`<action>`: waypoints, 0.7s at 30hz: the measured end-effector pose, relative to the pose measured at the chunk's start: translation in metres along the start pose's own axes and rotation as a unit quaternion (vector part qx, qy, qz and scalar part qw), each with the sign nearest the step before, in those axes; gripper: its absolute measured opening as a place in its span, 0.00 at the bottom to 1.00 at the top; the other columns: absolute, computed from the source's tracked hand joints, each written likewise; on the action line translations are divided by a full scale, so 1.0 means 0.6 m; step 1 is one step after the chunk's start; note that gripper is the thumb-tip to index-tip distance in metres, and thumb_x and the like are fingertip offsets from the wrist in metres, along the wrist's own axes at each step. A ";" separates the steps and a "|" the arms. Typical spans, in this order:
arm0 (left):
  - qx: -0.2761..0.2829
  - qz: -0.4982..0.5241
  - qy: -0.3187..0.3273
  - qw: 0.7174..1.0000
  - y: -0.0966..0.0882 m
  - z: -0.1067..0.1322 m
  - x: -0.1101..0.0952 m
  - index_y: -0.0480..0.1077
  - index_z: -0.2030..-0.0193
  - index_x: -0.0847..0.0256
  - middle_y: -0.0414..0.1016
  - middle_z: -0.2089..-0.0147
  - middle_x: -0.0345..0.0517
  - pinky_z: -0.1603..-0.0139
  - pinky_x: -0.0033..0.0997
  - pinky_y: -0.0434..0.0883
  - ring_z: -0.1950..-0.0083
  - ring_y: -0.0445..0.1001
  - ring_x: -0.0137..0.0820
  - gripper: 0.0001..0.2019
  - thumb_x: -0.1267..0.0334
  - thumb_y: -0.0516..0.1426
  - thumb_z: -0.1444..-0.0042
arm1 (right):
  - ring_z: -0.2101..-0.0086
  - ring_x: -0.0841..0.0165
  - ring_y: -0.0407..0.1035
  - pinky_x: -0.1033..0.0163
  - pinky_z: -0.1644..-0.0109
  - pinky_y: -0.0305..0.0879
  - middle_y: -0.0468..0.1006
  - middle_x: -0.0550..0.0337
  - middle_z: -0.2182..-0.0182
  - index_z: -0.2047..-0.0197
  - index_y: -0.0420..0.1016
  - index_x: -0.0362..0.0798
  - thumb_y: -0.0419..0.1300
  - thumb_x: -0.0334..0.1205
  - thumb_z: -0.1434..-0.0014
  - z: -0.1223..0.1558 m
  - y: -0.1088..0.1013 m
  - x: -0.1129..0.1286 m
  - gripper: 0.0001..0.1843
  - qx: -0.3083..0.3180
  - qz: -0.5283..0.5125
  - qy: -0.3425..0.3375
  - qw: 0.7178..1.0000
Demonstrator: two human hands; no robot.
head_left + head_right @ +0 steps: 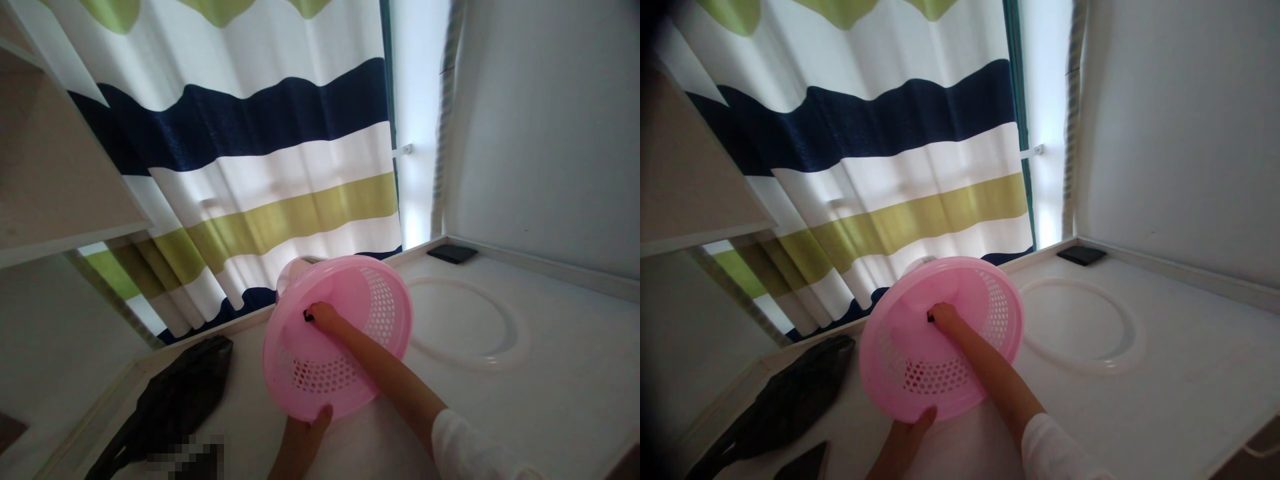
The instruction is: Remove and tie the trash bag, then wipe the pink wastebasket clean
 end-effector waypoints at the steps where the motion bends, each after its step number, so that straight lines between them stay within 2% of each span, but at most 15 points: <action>1: -0.007 0.000 0.008 1.000 0.001 -0.001 0.004 0.50 0.44 0.67 0.51 0.40 0.58 0.38 0.45 0.41 0.37 0.45 0.44 0.36 0.52 0.55 0.57 | 0.63 0.67 0.65 0.65 0.59 0.58 0.73 0.56 0.63 0.63 0.73 0.47 0.50 0.34 0.47 -0.003 0.004 -0.002 0.12 0.001 0.004 -0.004 1.000; 8: -0.018 0.002 0.046 0.999 0.003 -0.007 0.024 0.50 0.43 0.67 0.49 0.39 0.58 0.39 0.45 0.43 0.38 0.47 0.42 0.35 0.53 0.54 0.56 | 0.63 0.67 0.66 0.65 0.60 0.59 0.73 0.54 0.62 0.61 0.72 0.46 0.50 0.35 0.47 -0.015 0.017 -0.005 0.13 0.012 0.034 -0.027 0.999; 12: -0.020 -0.022 0.026 0.999 0.000 -0.006 0.023 0.53 0.45 0.69 0.54 0.42 0.60 0.39 0.46 0.45 0.39 0.51 0.43 0.34 0.55 0.56 0.58 | 0.64 0.65 0.66 0.63 0.61 0.59 0.74 0.52 0.64 0.63 0.73 0.45 0.51 0.36 0.48 -0.005 0.008 0.001 0.12 0.043 0.050 -0.047 0.997; 16: 0.010 -0.052 0.063 0.997 -0.002 -0.003 0.020 0.56 0.46 0.69 0.56 0.43 0.60 0.39 0.46 0.46 0.40 0.53 0.43 0.32 0.58 0.57 0.58 | 0.65 0.65 0.66 0.63 0.60 0.58 0.74 0.51 0.64 0.64 0.73 0.45 0.53 0.35 0.50 0.023 -0.003 0.007 0.12 0.089 0.056 -0.093 0.990; 21: 0.043 -0.035 0.096 0.994 -0.009 -0.001 0.021 0.55 0.45 0.62 0.57 0.42 0.53 0.40 0.47 0.48 0.41 0.54 0.40 0.29 0.59 0.57 0.55 | 0.65 0.64 0.66 0.63 0.60 0.57 0.74 0.53 0.67 0.65 0.74 0.46 0.54 0.33 0.54 0.082 -0.027 0.018 0.11 0.136 0.070 -0.155 0.976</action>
Point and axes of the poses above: each hand's wrist, its own z-axis away from the middle knuckle, its own y-axis out of the palm, x = y × z, the point moved 2 cm from there along -z, towards the middle knuckle
